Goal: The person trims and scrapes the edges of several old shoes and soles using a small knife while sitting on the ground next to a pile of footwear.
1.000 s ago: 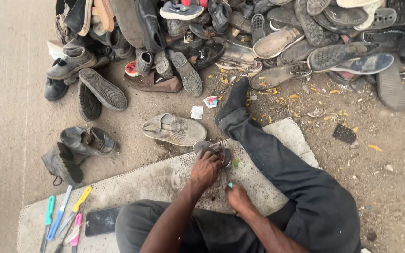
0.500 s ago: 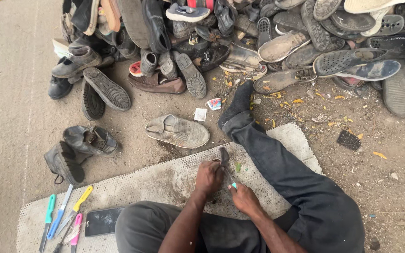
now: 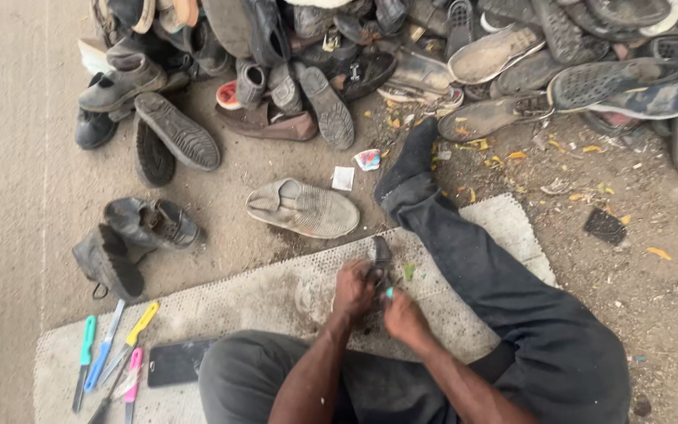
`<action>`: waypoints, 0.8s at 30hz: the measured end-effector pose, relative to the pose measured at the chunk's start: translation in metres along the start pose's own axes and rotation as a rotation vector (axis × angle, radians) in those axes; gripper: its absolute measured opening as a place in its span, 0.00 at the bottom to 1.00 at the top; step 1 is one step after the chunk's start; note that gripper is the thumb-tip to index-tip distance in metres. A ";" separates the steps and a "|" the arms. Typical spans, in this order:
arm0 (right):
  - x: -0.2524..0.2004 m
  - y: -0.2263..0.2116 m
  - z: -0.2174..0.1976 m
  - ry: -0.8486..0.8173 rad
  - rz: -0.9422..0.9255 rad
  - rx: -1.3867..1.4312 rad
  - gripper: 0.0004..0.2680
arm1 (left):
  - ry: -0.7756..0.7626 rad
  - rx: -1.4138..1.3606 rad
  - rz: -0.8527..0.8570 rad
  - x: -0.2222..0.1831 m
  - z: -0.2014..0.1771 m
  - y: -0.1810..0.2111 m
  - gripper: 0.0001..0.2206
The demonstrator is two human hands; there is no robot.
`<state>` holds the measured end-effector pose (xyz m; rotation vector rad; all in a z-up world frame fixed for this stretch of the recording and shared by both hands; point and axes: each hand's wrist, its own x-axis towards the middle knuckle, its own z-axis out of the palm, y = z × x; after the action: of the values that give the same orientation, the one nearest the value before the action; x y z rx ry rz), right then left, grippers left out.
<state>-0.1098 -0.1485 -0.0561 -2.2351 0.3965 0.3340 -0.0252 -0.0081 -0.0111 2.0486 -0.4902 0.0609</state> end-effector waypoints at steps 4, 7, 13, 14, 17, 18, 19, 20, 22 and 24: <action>-0.035 0.014 0.019 0.100 -0.044 0.116 0.11 | 0.101 -0.035 -0.118 0.005 0.006 0.008 0.05; -0.058 0.004 0.005 -0.026 0.129 0.279 0.12 | 0.068 -0.002 -0.079 0.000 0.002 0.007 0.06; -0.040 -0.056 -0.052 -0.265 0.443 0.467 0.14 | 0.057 -0.045 -0.092 -0.004 0.010 -0.005 0.10; -0.038 -0.059 -0.062 -0.308 0.458 0.479 0.15 | 0.069 -0.039 -0.088 -0.005 0.011 -0.006 0.10; -0.028 -0.060 -0.083 -0.439 0.484 0.564 0.16 | 0.051 -0.019 -0.165 -0.004 0.014 -0.011 0.13; -0.025 -0.057 -0.088 -0.481 0.492 0.600 0.16 | 0.033 -0.014 -0.205 -0.004 0.016 -0.012 0.14; -0.021 -0.053 -0.093 -0.513 0.507 0.657 0.16 | 0.010 -0.013 -0.205 -0.006 0.016 -0.013 0.13; -0.017 -0.050 -0.099 -0.544 0.522 0.713 0.15 | -0.012 -0.011 -0.206 -0.007 0.017 -0.013 0.12; -0.012 -0.050 -0.101 -0.553 0.501 0.683 0.15 | -0.004 0.001 -0.136 -0.003 0.014 -0.012 0.11; -0.014 -0.051 -0.092 -0.513 0.441 0.509 0.15 | 0.052 0.021 -0.011 -0.005 0.010 -0.010 0.09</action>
<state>-0.0927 -0.1856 0.0415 -1.4843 0.6109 0.9051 -0.0278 -0.0112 -0.0255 2.0643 -0.4476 0.1126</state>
